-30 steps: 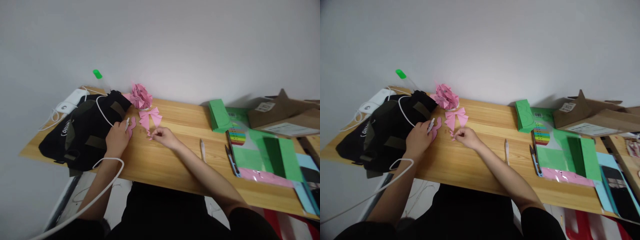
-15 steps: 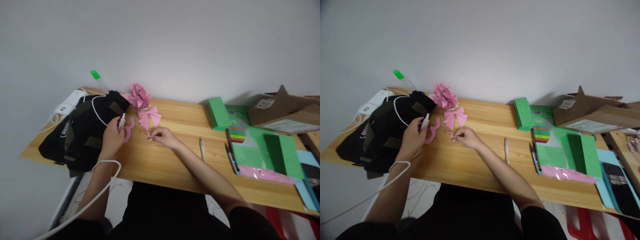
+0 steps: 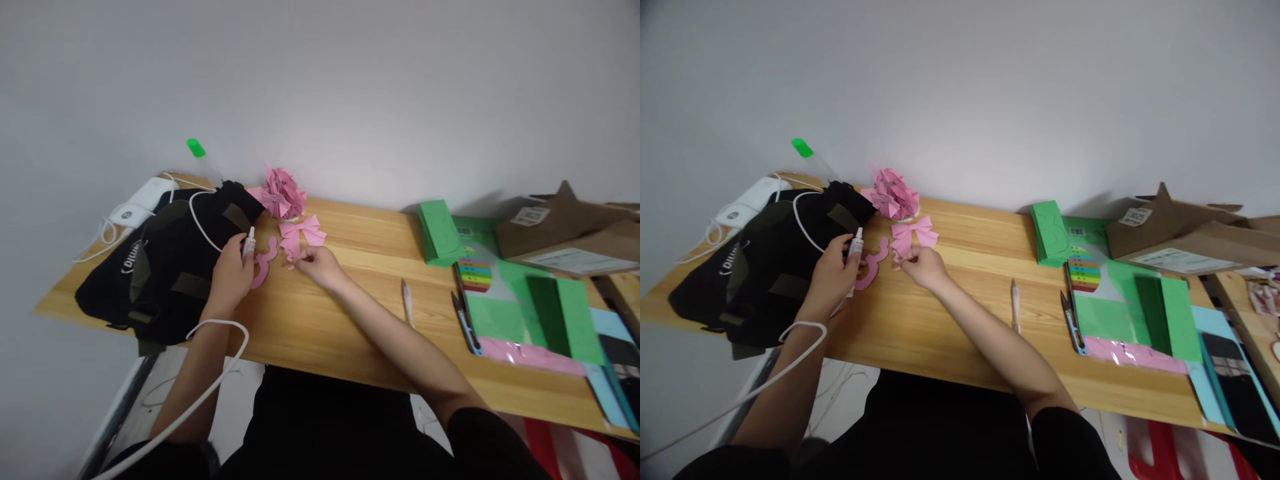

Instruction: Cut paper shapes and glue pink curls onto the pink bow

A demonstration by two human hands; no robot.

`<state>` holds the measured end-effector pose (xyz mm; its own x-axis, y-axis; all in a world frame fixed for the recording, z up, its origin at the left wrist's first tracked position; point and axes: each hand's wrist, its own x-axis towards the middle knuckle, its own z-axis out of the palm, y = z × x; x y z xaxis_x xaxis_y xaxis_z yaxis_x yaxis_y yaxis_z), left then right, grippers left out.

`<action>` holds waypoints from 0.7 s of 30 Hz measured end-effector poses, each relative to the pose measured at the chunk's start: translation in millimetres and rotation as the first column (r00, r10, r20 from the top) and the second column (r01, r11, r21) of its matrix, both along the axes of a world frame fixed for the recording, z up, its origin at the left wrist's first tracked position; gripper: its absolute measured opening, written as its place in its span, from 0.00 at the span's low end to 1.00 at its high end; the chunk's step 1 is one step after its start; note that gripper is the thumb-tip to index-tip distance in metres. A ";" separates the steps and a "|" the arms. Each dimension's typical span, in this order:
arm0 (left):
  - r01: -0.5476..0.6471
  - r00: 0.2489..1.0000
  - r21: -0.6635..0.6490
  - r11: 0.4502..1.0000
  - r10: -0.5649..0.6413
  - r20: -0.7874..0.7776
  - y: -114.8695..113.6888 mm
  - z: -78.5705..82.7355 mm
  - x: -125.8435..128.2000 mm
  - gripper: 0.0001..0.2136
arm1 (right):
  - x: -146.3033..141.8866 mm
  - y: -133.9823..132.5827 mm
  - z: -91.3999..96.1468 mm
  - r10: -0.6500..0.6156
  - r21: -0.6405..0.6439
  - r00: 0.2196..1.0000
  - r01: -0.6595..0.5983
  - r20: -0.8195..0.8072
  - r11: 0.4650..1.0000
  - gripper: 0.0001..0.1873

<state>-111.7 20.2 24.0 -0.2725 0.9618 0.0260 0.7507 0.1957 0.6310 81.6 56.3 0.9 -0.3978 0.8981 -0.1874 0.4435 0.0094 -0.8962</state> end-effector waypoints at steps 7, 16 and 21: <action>0.028 0.999 0.031 0.999 -0.028 0.032 -0.8 6.0 -2.5 0.23 | -14.8 -10.6 16.5 0.287 0.163 0.958 -0.285 0.011 0.945 0.05; 0.084 0.996 0.066 0.994 -0.086 0.033 0.8 6.9 -11.6 0.24 | -23.8 -26.2 30.1 0.628 0.327 0.769 -0.628 0.121 0.706 0.10; 0.110 0.993 0.043 0.993 -0.108 -0.038 0.1 11.1 -12.6 0.24 | -20.9 -20.0 20.4 0.619 0.366 0.767 -0.633 0.172 0.683 0.08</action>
<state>-124.3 20.3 35.1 -0.1645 0.9833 0.0778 0.7879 0.0836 0.6101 60.7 36.3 21.3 -0.8936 0.4400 0.0887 0.2363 0.6292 -0.7404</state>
